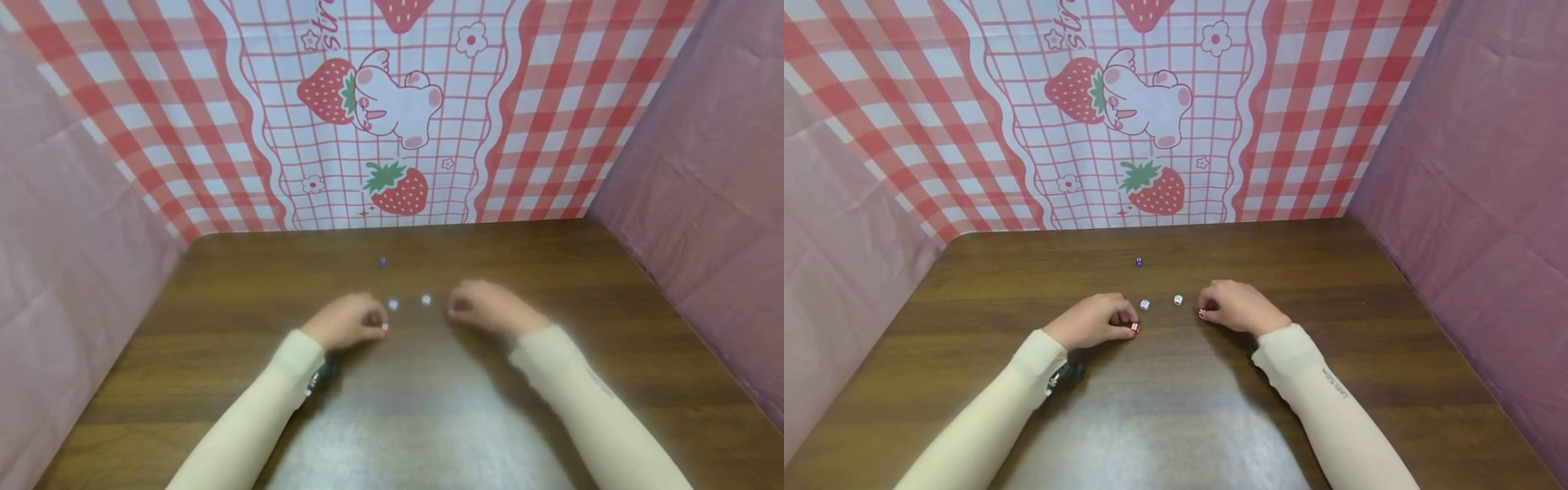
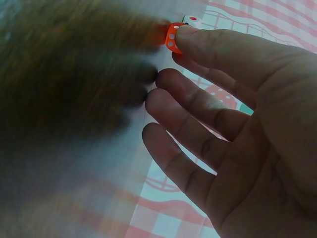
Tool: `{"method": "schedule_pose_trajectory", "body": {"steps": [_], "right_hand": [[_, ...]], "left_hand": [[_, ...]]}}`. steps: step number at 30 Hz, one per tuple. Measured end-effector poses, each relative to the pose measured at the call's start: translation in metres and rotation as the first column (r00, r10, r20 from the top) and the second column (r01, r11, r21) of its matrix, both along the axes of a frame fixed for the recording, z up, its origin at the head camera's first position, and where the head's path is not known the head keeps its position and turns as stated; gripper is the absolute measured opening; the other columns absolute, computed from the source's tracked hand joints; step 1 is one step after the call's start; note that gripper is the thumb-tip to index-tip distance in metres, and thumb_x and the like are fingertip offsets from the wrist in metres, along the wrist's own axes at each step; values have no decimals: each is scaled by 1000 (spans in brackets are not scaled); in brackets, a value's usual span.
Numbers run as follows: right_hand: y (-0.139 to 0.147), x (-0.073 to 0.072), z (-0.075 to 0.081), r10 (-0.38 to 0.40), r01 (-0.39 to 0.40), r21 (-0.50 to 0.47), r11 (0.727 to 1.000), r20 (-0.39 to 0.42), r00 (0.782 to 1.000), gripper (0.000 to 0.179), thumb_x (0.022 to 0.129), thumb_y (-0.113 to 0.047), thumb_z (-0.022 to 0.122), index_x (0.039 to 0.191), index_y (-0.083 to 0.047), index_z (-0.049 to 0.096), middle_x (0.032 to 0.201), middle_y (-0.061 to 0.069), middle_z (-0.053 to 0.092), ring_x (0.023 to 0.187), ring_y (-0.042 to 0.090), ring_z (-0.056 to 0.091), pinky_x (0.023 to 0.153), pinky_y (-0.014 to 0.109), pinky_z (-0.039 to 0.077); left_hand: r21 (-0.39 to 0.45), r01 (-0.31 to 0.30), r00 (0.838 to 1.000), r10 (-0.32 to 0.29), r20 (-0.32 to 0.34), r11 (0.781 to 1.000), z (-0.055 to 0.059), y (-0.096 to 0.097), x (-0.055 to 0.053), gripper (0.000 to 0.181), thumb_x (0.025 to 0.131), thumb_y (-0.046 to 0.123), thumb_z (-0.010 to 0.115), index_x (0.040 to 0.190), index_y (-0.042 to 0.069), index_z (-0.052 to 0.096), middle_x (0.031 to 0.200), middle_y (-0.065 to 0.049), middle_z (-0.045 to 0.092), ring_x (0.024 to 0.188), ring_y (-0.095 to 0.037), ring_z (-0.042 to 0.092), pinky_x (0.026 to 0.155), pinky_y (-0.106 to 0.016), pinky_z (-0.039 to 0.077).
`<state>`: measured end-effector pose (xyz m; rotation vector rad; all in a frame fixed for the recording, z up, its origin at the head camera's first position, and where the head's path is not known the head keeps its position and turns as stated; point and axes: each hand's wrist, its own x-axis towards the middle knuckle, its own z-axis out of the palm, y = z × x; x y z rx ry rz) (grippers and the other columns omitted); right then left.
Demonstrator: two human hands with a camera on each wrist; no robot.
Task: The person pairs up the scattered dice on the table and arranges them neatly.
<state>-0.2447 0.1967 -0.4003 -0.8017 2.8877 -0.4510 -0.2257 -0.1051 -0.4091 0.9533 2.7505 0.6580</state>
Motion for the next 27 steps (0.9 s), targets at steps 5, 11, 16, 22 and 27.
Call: {"method": "schedule_pose_trajectory", "body": {"steps": [5,11,16,22,27], "right_hand": [[0,0,0,14,-14,8,1000,-5,1000,14,82,-31,73,93,-30,65,91,-14,60,87,7,57,80,33,52],[2,0,0,5,-5,14,1000,11,1000,13,82,-30,74,91,-30,64,88,-14,59,85,6,57,78,32,52],[2,2,2,-21,20,16,1000,42,999,14,81,-30,74,90,-29,64,87,-14,59,84,6,57,76,32,53],[1,5,5,-31,31,7,999,69,997,15,80,-29,75,87,-30,62,83,-14,59,79,6,56,73,29,52],[2,5,3,-27,27,-5,1000,92,995,16,80,-28,75,86,-31,61,81,-14,59,76,5,56,71,28,51]], "left_hand": [[-13,-4,1000,4,-1,1000,-2,1,0,15,82,34,71,93,26,65,91,15,59,84,-2,56,79,-23,49],[-30,-7,1000,7,-12,1000,-4,2,-1,13,82,35,71,90,28,64,90,16,58,83,-2,55,79,-23,49],[-34,-5,1000,5,-18,999,-2,2,0,12,82,34,72,89,28,64,90,15,58,83,-2,55,79,-23,49],[-40,-3,1000,2,-17,999,-1,2,2,12,82,34,72,88,27,64,89,15,58,83,-2,55,79,-23,49],[-50,8,1000,-9,-20,999,-1,2,3,12,82,34,72,87,28,64,89,15,57,83,-2,54,78,-23,49]]}}
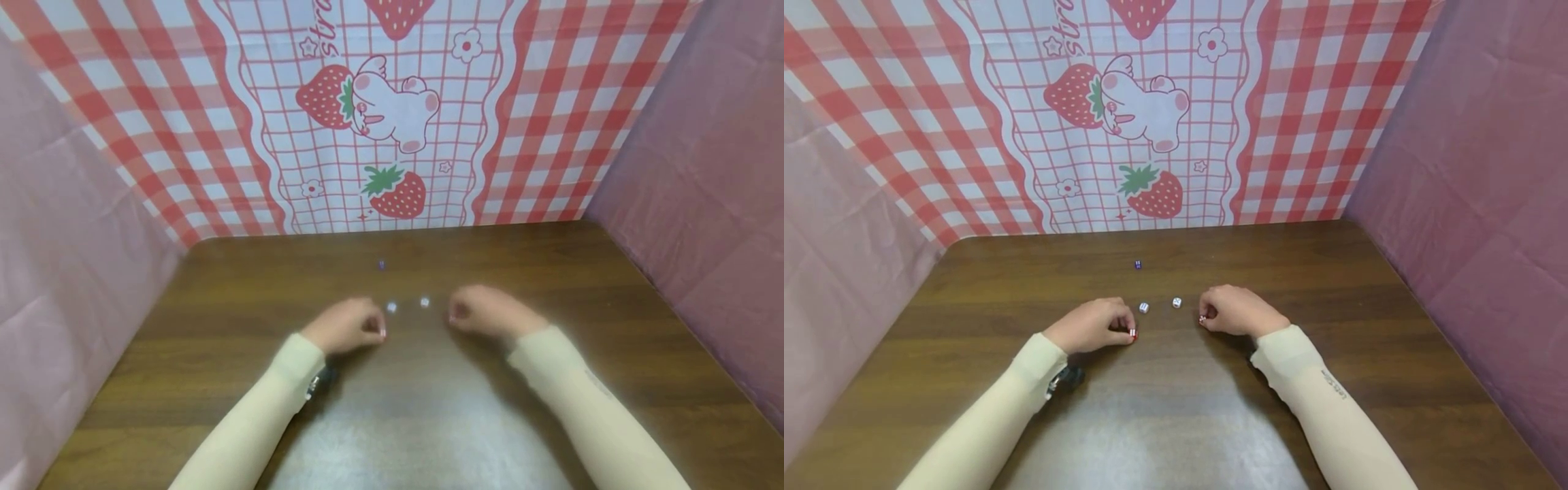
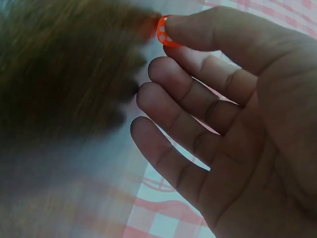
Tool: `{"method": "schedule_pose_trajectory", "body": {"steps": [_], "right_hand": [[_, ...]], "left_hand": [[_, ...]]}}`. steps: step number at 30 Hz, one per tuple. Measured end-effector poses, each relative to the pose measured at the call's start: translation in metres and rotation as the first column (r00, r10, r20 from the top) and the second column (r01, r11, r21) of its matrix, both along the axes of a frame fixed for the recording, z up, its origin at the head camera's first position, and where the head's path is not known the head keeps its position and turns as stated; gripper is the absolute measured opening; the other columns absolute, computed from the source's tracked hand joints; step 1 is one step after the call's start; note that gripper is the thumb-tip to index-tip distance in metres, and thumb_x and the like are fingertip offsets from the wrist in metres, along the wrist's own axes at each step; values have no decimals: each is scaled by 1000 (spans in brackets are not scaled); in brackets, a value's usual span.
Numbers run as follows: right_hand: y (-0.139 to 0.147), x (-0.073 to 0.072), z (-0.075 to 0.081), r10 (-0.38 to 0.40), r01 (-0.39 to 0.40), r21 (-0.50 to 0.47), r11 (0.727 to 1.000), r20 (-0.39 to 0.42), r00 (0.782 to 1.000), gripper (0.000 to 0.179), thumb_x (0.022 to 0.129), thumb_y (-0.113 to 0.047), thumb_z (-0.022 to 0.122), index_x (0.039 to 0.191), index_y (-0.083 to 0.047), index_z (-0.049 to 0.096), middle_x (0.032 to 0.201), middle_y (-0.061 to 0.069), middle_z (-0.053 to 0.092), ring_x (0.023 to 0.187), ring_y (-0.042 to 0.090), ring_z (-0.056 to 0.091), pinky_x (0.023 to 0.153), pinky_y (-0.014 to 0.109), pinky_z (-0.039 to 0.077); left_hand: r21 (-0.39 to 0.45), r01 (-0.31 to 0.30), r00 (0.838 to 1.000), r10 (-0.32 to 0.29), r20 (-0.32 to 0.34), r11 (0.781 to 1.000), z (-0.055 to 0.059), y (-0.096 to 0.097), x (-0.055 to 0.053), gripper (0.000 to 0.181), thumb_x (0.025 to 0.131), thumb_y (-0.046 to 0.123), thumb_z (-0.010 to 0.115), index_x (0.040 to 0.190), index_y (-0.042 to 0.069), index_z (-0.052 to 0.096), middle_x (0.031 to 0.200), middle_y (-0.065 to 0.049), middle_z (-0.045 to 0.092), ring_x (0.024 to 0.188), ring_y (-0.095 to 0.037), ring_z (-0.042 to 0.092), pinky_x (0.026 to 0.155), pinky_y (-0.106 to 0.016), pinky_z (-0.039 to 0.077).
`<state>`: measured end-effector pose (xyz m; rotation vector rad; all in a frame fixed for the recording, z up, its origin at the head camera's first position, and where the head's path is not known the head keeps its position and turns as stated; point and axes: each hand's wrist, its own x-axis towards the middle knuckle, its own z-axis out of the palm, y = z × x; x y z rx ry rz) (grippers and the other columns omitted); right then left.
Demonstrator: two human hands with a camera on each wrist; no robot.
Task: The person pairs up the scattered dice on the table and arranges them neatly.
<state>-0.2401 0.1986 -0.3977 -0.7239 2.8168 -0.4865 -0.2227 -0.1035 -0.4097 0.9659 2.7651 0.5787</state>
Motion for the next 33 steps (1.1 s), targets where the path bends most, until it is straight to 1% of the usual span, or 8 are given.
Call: {"method": "schedule_pose_trajectory", "body": {"steps": [5,10,18,23,28,33], "right_hand": [[1,-1,-2,7,-6,-16,1000,32,999,15,80,-29,75,84,-33,61,79,-15,60,75,5,57,69,27,51],[0,0,-2,29,-28,-18,999,40,999,16,79,-29,75,83,-34,61,77,-16,60,73,5,57,67,26,50],[2,1,-2,42,-42,-3,999,59,997,13,81,-29,73,84,-32,61,77,-15,60,71,5,57,66,25,50],[2,1,-3,47,-46,-11,999,96,994,13,81,-29,73,85,-32,61,77,-14,60,71,6,57,65,26,50],[1,0,-5,73,-69,-32,997,140,987,13,81,-28,72,84,-30,60,78,-11,60,72,9,57,65,28,50],[1,3,-6,94,-90,-33,995,156,983,12,82,-28,71,83,-29,58,78,-10,60,72,10,57,65,28,50]], "left_hand": [[-4,7,1000,-7,-3,1000,0,-1,0,11,82,34,72,87,28,64,88,15,56,82,-2,54,78,-23,49],[-13,5,1000,-5,-9,1000,-1,-1,2,11,82,34,72,87,29,63,89,15,56,82,-3,54,78,-23,49],[-10,55,998,-55,13,998,0,3,3,11,83,31,71,90,26,64,90,16,59,84,-2,56,83,-24,49],[-7,55,998,-55,18,998,1,2,4,11,83,31,71,90,25,65,89,15,60,83,-1,56,81,-23,50],[-11,58,998,-58,21,998,2,1,5,11,83,31,71,89,25,65,89,14,60,84,-2,56,82,-23,50],[-10,61,998,-61,24,998,2,1,5,10,83,31,71,88,25,64,89,14,60,84,-2,56,83,-24,49]]}}
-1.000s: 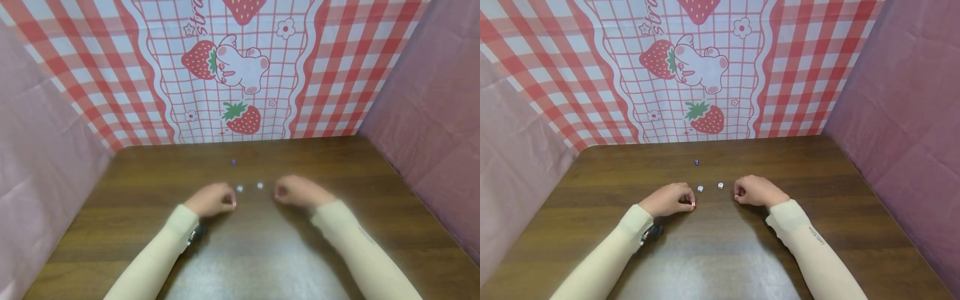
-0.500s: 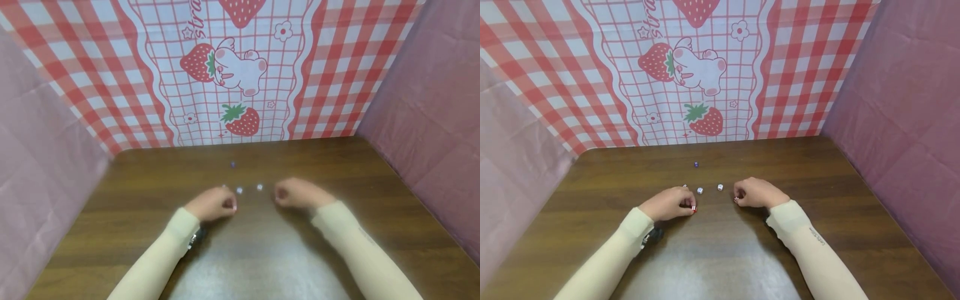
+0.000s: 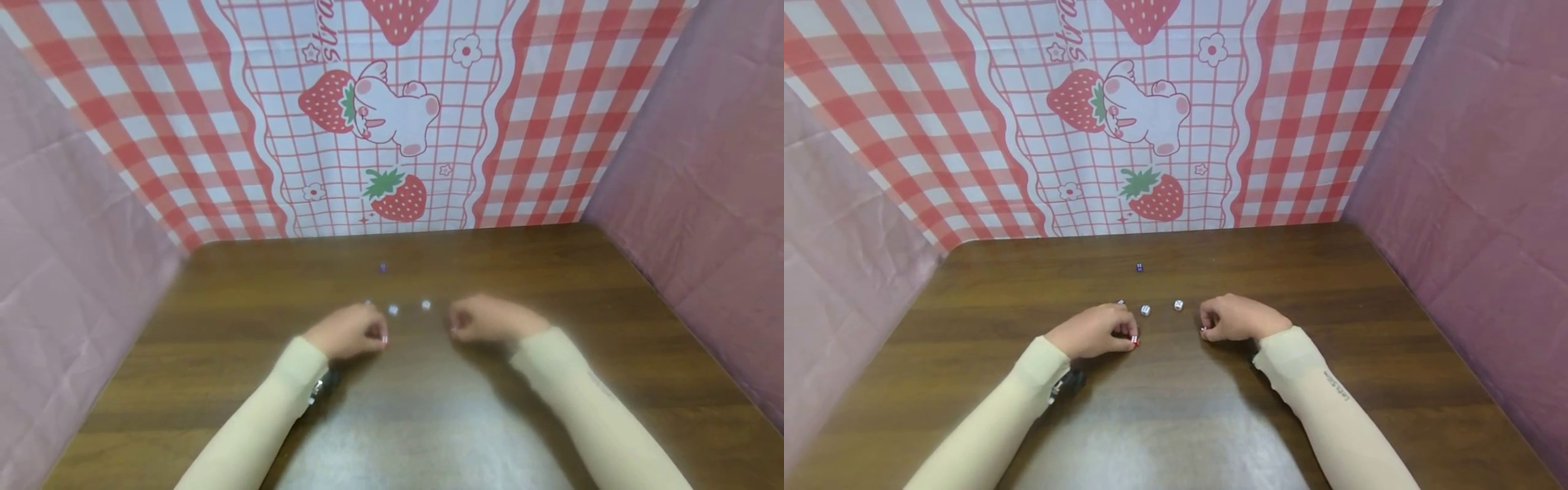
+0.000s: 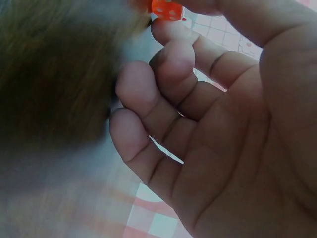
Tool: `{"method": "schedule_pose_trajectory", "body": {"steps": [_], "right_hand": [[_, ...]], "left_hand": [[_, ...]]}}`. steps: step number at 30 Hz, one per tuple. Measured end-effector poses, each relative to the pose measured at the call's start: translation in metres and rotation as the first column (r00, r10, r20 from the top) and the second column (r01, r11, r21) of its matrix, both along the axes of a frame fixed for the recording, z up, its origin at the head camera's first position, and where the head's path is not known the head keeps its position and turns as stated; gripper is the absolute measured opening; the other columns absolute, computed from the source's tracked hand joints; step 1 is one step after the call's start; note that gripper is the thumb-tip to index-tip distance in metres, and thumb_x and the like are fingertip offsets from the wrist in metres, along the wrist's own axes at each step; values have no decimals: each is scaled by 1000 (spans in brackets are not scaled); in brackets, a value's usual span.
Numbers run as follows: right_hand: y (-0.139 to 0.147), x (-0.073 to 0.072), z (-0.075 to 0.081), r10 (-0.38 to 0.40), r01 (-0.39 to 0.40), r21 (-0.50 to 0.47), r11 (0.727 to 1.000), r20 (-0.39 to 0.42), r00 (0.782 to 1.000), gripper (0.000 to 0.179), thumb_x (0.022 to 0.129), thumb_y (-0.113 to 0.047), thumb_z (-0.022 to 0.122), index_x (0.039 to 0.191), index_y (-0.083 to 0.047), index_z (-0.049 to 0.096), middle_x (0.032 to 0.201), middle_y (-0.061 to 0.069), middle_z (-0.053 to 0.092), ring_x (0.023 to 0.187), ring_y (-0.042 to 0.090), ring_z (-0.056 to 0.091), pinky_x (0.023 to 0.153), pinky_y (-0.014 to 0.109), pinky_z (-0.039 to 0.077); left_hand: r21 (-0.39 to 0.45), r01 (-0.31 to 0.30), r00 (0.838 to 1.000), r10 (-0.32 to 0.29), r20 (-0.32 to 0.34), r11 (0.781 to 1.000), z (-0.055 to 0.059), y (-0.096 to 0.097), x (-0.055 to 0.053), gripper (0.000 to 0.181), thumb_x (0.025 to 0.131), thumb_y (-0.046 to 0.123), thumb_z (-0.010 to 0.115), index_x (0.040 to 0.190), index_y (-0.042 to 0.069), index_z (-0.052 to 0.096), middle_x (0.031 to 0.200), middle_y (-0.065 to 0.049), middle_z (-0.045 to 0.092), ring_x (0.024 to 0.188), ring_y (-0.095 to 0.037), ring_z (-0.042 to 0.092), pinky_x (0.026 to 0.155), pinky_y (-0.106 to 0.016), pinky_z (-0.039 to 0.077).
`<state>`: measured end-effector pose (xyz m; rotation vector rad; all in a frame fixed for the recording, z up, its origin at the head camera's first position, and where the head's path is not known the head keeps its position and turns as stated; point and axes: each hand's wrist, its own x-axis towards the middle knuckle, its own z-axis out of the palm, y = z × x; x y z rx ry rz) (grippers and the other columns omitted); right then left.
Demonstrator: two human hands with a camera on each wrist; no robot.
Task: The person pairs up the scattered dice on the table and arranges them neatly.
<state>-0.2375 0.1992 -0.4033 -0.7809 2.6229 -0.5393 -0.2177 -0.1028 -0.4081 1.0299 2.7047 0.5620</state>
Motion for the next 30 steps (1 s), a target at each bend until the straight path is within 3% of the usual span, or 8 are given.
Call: {"method": "schedule_pose_trajectory", "body": {"steps": [13,30], "right_hand": [[-2,7,7,13,-13,1,1000,52,999,13,83,-31,69,81,-26,58,74,-6,59,68,13,56,63,31,49],[-3,6,5,93,-93,29,995,14,996,15,81,-35,70,77,-29,57,71,-10,59,64,10,56,59,29,50]], "left_hand": [[-2,-15,1000,15,17,1000,4,2,2,10,83,30,72,88,24,66,87,13,61,83,-4,57,80,-23,50],[-12,-38,998,39,49,999,3,7,4,9,83,30,71,88,25,66,88,13,62,83,-3,58,81,-24,51]]}}
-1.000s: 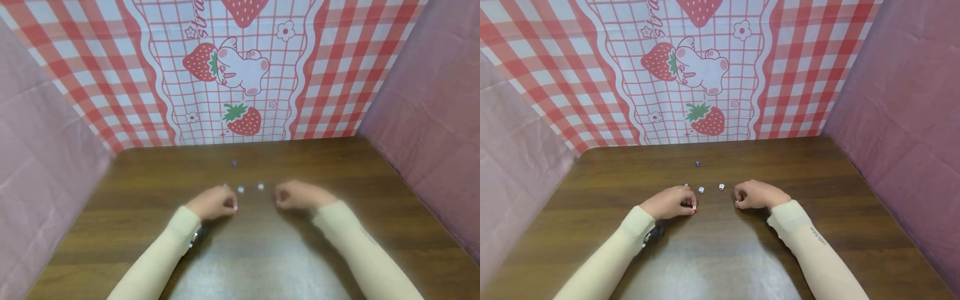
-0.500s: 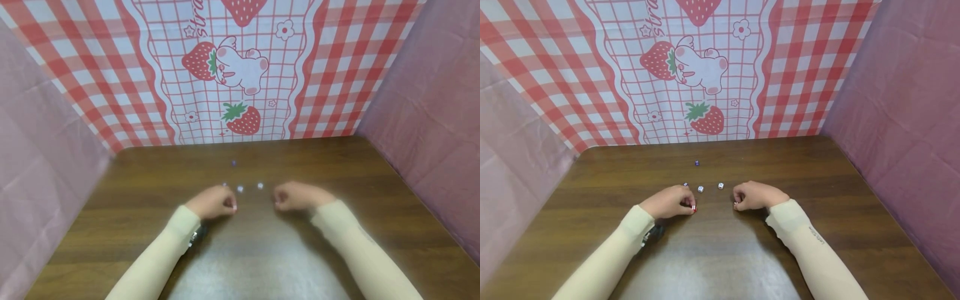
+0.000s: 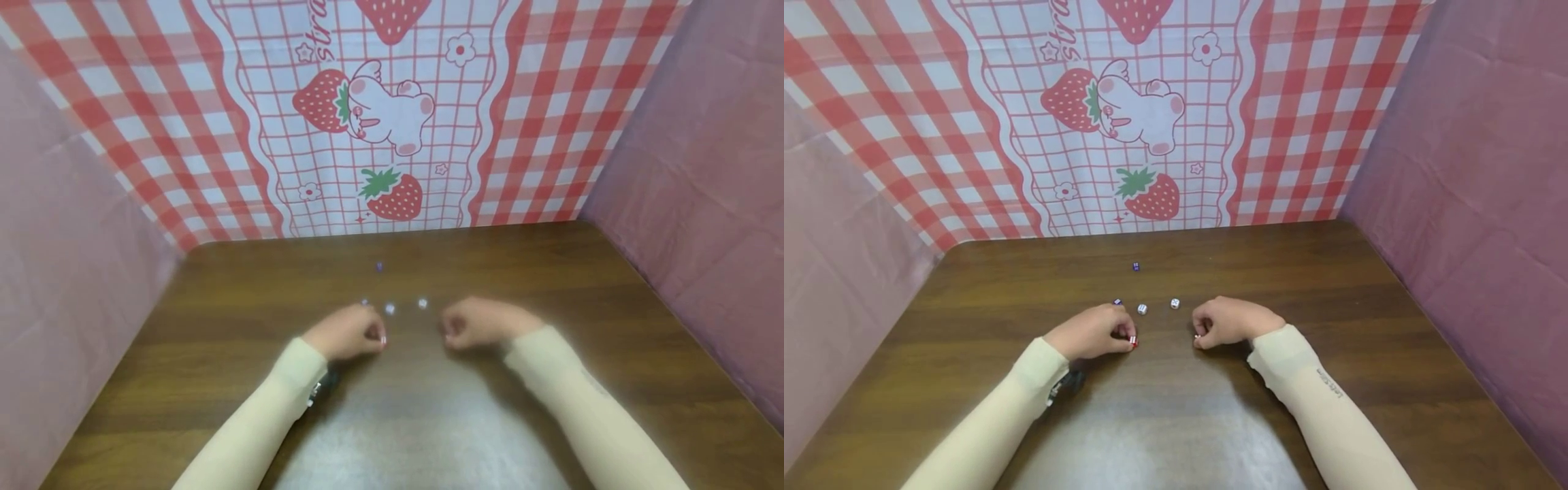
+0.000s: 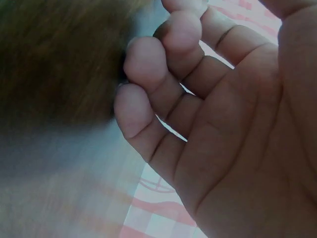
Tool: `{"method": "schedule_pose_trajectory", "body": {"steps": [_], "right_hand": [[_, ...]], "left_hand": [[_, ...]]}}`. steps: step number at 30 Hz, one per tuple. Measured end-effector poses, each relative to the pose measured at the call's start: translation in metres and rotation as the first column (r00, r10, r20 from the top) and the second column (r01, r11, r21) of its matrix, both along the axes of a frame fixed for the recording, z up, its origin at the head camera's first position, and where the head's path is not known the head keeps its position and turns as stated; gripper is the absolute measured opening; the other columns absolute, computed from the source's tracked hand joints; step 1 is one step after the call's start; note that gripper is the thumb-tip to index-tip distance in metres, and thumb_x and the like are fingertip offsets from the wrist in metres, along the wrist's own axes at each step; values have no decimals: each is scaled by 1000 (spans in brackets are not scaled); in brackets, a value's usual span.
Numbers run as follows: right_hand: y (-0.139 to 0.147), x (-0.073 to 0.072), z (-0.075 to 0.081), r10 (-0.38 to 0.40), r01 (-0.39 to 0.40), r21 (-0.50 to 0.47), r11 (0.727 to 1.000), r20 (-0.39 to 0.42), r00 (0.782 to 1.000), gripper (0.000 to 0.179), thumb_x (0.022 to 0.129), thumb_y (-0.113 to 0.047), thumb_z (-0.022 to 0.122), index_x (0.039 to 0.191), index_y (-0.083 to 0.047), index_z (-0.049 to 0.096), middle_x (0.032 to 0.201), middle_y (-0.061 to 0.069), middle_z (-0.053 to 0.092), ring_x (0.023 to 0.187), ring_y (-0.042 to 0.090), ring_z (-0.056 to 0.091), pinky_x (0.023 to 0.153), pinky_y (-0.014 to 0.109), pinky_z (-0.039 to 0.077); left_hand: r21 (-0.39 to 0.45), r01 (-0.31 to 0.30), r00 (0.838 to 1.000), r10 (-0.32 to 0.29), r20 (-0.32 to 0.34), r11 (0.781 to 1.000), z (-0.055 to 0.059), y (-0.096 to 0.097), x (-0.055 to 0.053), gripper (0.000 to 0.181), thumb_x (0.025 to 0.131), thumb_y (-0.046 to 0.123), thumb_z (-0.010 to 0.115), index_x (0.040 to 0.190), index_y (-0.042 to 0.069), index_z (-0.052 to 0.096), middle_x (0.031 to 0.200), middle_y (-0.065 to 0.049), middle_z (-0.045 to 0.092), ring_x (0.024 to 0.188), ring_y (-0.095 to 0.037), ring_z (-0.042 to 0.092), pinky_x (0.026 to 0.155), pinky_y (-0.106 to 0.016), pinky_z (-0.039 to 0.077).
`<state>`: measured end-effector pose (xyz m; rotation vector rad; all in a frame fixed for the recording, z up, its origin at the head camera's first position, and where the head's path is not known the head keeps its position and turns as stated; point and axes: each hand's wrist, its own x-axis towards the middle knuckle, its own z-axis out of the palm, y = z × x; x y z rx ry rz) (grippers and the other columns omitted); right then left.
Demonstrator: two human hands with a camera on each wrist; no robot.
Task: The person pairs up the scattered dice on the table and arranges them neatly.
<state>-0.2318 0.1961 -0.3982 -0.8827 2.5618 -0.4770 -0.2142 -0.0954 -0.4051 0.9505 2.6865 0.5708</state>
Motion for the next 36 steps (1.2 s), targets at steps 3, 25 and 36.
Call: {"method": "schedule_pose_trajectory", "body": {"steps": [3,25,36], "right_hand": [[0,0,-1,11,-11,8,1000,-3,1000,14,81,-34,70,77,-29,57,71,-10,59,64,10,56,59,29,50],[-1,2,5,2,-3,4,1000,65,998,13,80,-28,71,84,-30,59,76,-9,61,69,12,58,61,31,51],[-5,5,6,20,-20,3,1000,61,998,12,82,-29,71,85,-29,59,77,-10,61,69,11,58,62,30,51]], "left_hand": [[-1,2,1000,-2,-5,1000,-1,0,0,8,83,30,71,87,25,67,88,13,62,82,-2,58,80,-24,51],[-6,69,997,-69,-23,998,-1,3,2,9,83,30,72,87,25,66,84,15,61,78,-1,57,76,-20,51],[-11,73,997,-74,-35,997,-3,7,4,9,82,30,72,86,26,65,84,16,61,78,-1,57,76,-21,51]]}}
